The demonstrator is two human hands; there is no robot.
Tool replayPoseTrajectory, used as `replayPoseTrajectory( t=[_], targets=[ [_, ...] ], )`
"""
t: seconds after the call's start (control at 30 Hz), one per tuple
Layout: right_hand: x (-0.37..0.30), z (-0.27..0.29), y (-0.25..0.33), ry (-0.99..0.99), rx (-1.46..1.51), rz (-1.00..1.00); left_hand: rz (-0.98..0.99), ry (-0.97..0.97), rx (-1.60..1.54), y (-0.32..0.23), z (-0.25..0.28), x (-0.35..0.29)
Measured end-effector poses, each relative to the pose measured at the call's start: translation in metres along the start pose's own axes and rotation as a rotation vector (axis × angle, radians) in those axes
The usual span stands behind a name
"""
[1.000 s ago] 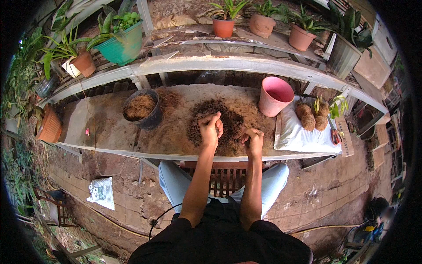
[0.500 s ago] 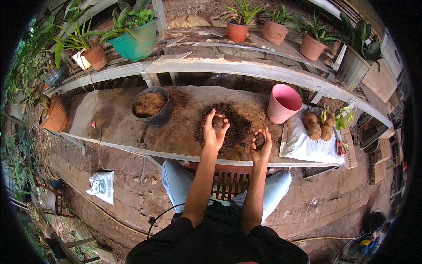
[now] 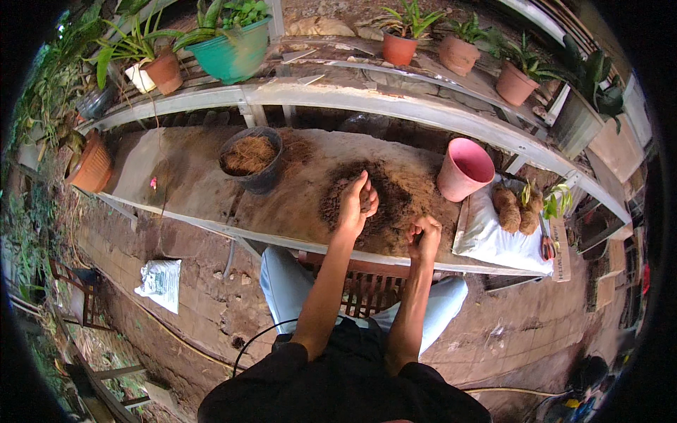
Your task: The person sits at a workbench and prepares a small plant cutting by hand. They gather soil, wrap it around the cutting's stem to form a ball, and repeatedly adjust the soil and leaves. The cutting remains in hand at the end of the clip.
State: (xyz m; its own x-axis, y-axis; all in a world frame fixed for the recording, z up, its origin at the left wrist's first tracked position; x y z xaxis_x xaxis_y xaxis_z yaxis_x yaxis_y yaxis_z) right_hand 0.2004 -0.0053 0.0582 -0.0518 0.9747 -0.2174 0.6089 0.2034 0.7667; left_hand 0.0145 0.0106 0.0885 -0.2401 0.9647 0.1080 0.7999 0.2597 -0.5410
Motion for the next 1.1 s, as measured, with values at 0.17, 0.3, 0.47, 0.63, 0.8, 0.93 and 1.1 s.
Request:
replayPoseTrajectory(
  t=[0.17,0.3,0.47,0.63,0.8,0.93,1.1],
  targets=[
    [-0.007,-0.016,0.010,-0.056,-0.037,0.073,-0.086,0.006,-0.252,0.008,0.009,0.004],
    [-0.012,-0.031,0.009,-0.068,-0.019,0.111,-0.133,-0.137,-0.274,0.013,0.020,0.008],
    [0.001,-0.008,0.000,-0.071,0.089,0.022,-0.050,0.028,-0.561,0.015,0.038,0.013],
    [0.002,-0.003,-0.009,0.083,0.286,-0.094,-0.067,-0.144,-0.468,0.012,0.032,0.007],
    [0.006,-0.010,-0.014,-0.019,0.224,-0.045,-0.043,-0.170,-0.281,0.014,0.033,0.003],
    [0.007,-0.007,-0.015,-0.108,0.268,-0.108,-0.007,-0.084,-0.120,0.004,0.016,-0.003],
    [0.014,0.009,-0.023,0.076,0.068,-0.103,0.079,0.077,-0.150,0.012,0.018,0.000]
  ],
)
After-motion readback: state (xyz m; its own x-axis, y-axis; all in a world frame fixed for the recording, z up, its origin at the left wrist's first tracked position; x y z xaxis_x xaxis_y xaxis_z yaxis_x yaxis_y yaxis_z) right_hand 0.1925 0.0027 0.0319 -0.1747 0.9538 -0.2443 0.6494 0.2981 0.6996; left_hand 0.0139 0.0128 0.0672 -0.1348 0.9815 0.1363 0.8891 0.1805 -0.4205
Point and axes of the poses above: each hand's wrist, its own x-axis towards the middle knuckle, its own z-axis out of the back of the hand, y = z × x, the point moved 5 cm from there along x, towards the middle knuckle, and after that the axes turned 15 degrees about -z, right-handed, at the moved point
